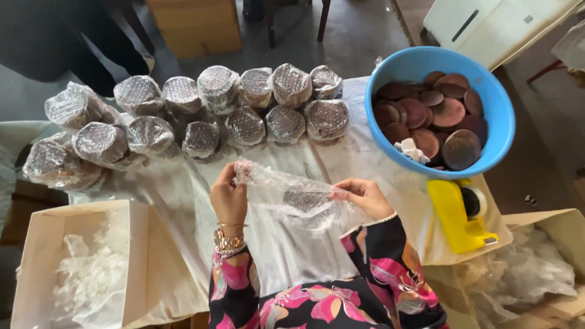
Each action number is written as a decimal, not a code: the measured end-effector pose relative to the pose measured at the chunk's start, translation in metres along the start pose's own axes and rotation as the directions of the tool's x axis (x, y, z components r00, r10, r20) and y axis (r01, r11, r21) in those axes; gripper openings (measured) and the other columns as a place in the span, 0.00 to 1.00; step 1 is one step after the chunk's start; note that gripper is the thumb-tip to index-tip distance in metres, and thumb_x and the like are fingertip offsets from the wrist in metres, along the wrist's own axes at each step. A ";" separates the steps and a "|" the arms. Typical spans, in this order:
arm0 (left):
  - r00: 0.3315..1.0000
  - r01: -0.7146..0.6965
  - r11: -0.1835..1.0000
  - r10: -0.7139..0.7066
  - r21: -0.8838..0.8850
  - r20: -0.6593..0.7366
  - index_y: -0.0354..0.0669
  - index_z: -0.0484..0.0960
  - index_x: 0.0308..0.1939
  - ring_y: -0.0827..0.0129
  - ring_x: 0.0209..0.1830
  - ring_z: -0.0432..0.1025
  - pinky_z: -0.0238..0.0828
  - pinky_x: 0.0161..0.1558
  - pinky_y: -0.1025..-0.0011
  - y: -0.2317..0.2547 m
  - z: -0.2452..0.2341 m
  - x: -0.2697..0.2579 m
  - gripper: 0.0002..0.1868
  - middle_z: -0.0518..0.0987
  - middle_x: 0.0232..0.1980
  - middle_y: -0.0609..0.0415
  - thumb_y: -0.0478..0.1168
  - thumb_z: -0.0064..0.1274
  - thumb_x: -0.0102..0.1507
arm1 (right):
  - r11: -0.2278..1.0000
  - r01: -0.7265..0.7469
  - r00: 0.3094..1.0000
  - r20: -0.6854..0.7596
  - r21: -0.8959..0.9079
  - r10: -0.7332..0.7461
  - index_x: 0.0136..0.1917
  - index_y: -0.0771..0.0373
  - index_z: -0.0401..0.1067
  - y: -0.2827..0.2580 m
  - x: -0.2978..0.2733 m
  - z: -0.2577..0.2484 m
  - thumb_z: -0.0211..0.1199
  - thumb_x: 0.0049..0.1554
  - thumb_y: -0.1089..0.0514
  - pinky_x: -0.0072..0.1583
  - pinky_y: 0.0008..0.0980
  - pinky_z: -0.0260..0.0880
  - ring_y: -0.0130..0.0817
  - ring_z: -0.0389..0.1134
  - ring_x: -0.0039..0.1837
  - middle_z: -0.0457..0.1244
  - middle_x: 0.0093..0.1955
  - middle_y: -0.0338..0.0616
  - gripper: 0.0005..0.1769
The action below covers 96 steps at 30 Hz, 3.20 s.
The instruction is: The person wraps round, dark-colored objects in bubble wrap and secures them with clear tape. The person places the wrapped items on a table alongside other wrapped items and uses a tape dispenser to seal the bubble wrap.
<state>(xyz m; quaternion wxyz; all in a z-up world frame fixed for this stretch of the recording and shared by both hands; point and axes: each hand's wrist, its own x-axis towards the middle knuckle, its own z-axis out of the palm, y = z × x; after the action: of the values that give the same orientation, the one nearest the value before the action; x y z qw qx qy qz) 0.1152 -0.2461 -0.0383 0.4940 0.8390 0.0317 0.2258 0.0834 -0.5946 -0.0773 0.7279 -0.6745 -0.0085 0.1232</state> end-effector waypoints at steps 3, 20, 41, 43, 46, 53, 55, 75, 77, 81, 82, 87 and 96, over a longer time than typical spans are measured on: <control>0.996 0.091 0.995 -0.091 -0.037 -0.003 0.42 0.86 0.51 0.80 0.23 0.71 0.64 0.24 0.79 0.016 -0.012 0.004 0.14 0.86 0.37 0.57 0.32 0.53 0.62 | 0.991 -0.131 0.991 0.024 -0.004 0.131 0.57 0.71 0.75 0.003 0.003 -0.009 0.64 0.57 0.64 0.56 0.31 0.74 0.31 0.75 0.54 0.74 0.50 0.45 0.15; 0.948 0.281 0.958 -0.270 0.049 -0.172 0.43 0.85 0.49 0.74 0.33 0.79 0.76 0.34 0.75 0.024 -0.072 -0.022 0.11 0.86 0.43 0.54 0.43 0.50 0.73 | 0.982 0.048 0.941 -0.321 -0.182 -0.105 0.50 0.62 0.78 -0.045 0.005 0.028 0.70 0.57 0.57 0.33 0.18 0.56 0.14 0.60 0.31 0.72 0.37 0.35 0.09; 0.913 0.025 0.994 0.021 -0.109 0.407 0.50 0.87 0.42 0.70 0.33 0.80 0.75 0.35 0.73 0.105 0.037 -0.048 0.11 0.84 0.40 0.61 0.46 0.66 0.58 | 0.992 0.123 0.985 -0.118 -0.027 -0.126 0.55 0.70 0.75 -0.019 -0.009 0.019 0.64 0.61 0.62 0.55 0.25 0.75 0.25 0.75 0.50 0.73 0.48 0.43 0.11; 0.913 -0.001 0.996 0.037 -0.089 0.407 0.50 0.86 0.42 0.71 0.34 0.80 0.75 0.34 0.73 0.116 0.032 -0.046 0.13 0.84 0.40 0.61 0.47 0.67 0.56 | 0.991 0.132 0.985 -0.114 0.011 -0.130 0.55 0.70 0.75 -0.014 -0.011 0.018 0.64 0.62 0.62 0.55 0.26 0.76 0.27 0.74 0.50 0.72 0.49 0.44 0.10; 0.923 -0.173 0.981 0.191 -0.082 0.334 0.49 0.86 0.44 0.70 0.37 0.80 0.75 0.35 0.72 0.134 0.028 -0.043 0.18 0.83 0.42 0.60 0.49 0.69 0.54 | 0.996 0.082 0.984 -0.157 -0.035 -0.087 0.54 0.70 0.76 -0.018 -0.012 0.019 0.65 0.60 0.62 0.50 0.26 0.76 0.24 0.73 0.46 0.73 0.47 0.42 0.10; 0.943 -0.220 0.974 0.228 -0.060 0.243 0.51 0.87 0.43 0.69 0.38 0.80 0.76 0.37 0.72 0.117 0.056 -0.054 0.07 0.84 0.44 0.61 0.44 0.64 0.63 | 0.985 0.056 0.984 -0.156 -0.163 -0.082 0.51 0.67 0.78 -0.032 -0.010 0.033 0.68 0.59 0.64 0.41 0.22 0.67 0.18 0.68 0.40 0.71 0.41 0.36 0.07; 0.951 -0.142 0.985 0.163 -0.097 0.263 0.50 0.87 0.42 0.70 0.37 0.80 0.76 0.37 0.73 0.110 0.064 -0.055 0.05 0.84 0.43 0.61 0.43 0.63 0.64 | 0.983 0.033 0.981 -0.182 -0.179 -0.066 0.50 0.67 0.79 -0.035 -0.010 0.034 0.68 0.59 0.63 0.40 0.22 0.66 0.18 0.66 0.39 0.71 0.41 0.36 0.07; 0.829 0.534 0.628 -0.256 -0.566 0.497 0.33 0.87 0.46 0.80 0.40 0.80 0.78 0.42 0.80 0.079 0.079 -0.063 0.12 0.87 0.41 0.57 0.40 0.60 0.65 | 0.851 0.254 0.846 -0.321 -0.460 -0.426 0.54 0.61 0.79 -0.055 -0.024 0.086 0.70 0.58 0.61 0.62 0.35 0.70 0.33 0.72 0.58 0.72 0.53 0.40 0.10; 0.833 0.522 0.651 -0.252 -0.551 0.492 0.33 0.87 0.45 0.81 0.39 0.79 0.76 0.42 0.81 0.079 0.080 -0.065 0.12 0.87 0.40 0.57 0.40 0.61 0.65 | 0.841 0.263 0.850 -0.299 -0.472 -0.434 0.54 0.63 0.78 -0.060 -0.024 0.091 0.73 0.52 0.62 0.58 0.33 0.72 0.32 0.73 0.54 0.72 0.52 0.42 0.15; 0.845 0.494 0.693 -0.242 -0.525 0.476 0.33 0.88 0.44 0.82 0.38 0.78 0.75 0.40 0.82 0.086 0.079 -0.065 0.11 0.86 0.39 0.57 0.39 0.62 0.65 | 0.900 0.202 0.860 -0.369 -0.386 -0.351 0.53 0.64 0.77 -0.055 -0.022 0.094 0.72 0.54 0.66 0.52 0.27 0.78 0.29 0.77 0.49 0.73 0.49 0.43 0.12; 0.846 0.494 0.695 -0.243 -0.523 0.476 0.33 0.88 0.44 0.82 0.38 0.78 0.75 0.40 0.82 0.089 0.079 -0.065 0.11 0.86 0.39 0.57 0.39 0.62 0.65 | 0.901 0.202 0.861 -0.369 -0.383 -0.350 0.53 0.64 0.77 -0.055 -0.022 0.096 0.72 0.54 0.66 0.52 0.27 0.78 0.29 0.77 0.49 0.73 0.49 0.43 0.12; 0.869 0.476 0.684 -0.267 -0.552 0.417 0.33 0.88 0.44 0.82 0.38 0.78 0.75 0.40 0.82 0.092 0.079 -0.067 0.10 0.87 0.39 0.57 0.38 0.62 0.64 | 0.858 0.264 0.779 -0.427 -0.440 -0.458 0.53 0.66 0.75 -0.056 -0.024 0.106 0.68 0.56 0.68 0.52 0.27 0.79 0.29 0.76 0.49 0.72 0.47 0.43 0.11; 0.885 0.442 0.719 -0.252 -0.536 0.392 0.33 0.84 0.43 0.78 0.37 0.79 0.77 0.40 0.78 0.083 0.085 -0.070 0.10 0.85 0.39 0.56 0.39 0.59 0.66 | 0.893 0.210 0.849 -0.378 -0.399 -0.369 0.46 0.69 0.72 -0.050 -0.018 0.088 0.64 0.58 0.64 0.49 0.24 0.77 0.24 0.74 0.45 0.70 0.43 0.41 0.05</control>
<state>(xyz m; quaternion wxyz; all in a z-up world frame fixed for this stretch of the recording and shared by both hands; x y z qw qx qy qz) 0.0736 -0.3769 -0.0274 0.7709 0.6355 0.0422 0.0000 0.0587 -0.5148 -0.0179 0.5917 -0.7913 0.0334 -0.1504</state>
